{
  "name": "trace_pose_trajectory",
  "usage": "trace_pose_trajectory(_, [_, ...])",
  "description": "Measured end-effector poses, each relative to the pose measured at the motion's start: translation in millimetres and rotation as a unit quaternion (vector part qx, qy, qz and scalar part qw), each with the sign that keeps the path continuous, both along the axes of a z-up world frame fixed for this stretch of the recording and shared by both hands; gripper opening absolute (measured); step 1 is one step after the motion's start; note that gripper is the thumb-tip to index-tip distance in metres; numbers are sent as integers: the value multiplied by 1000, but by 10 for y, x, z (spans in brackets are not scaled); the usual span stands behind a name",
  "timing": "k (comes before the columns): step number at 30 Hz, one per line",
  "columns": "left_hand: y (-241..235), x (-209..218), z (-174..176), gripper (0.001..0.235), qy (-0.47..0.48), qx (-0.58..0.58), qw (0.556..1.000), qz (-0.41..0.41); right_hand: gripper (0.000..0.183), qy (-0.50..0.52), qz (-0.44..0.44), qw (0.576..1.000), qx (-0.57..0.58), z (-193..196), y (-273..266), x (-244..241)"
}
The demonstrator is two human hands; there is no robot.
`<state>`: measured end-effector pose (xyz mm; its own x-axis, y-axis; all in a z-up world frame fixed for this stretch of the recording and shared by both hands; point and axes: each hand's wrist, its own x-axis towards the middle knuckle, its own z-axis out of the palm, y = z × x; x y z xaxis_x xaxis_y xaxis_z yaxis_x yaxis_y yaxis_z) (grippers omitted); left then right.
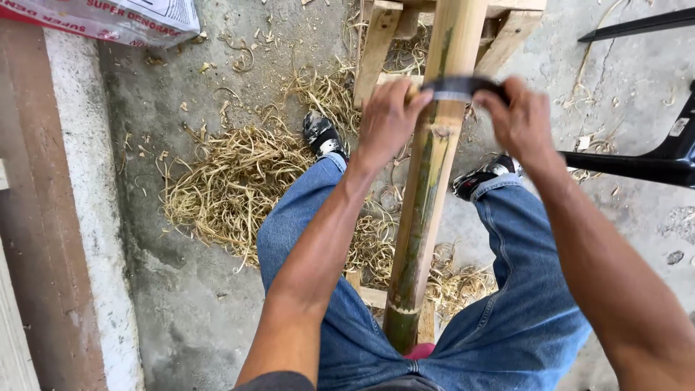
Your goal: Stripping the outer layer of bamboo using a sickle.
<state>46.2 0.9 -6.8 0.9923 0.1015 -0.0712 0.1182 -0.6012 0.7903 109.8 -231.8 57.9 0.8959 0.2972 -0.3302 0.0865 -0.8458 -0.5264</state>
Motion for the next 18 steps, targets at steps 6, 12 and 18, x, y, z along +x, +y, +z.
trace_pose_trajectory(6, [-132,534,-58,41,-119,159,978,70,33,-156,-6,982,106,-418,-58,433])
trace_pose_trajectory(12, [-200,-260,101,39,-47,175,983,16,39,-152,-20,984,86,-278,-159,-373])
trace_pose_trajectory(18, [-92,-45,265,40,-36,153,987,-20,24,155,-83,966,192,-204,-210,-156])
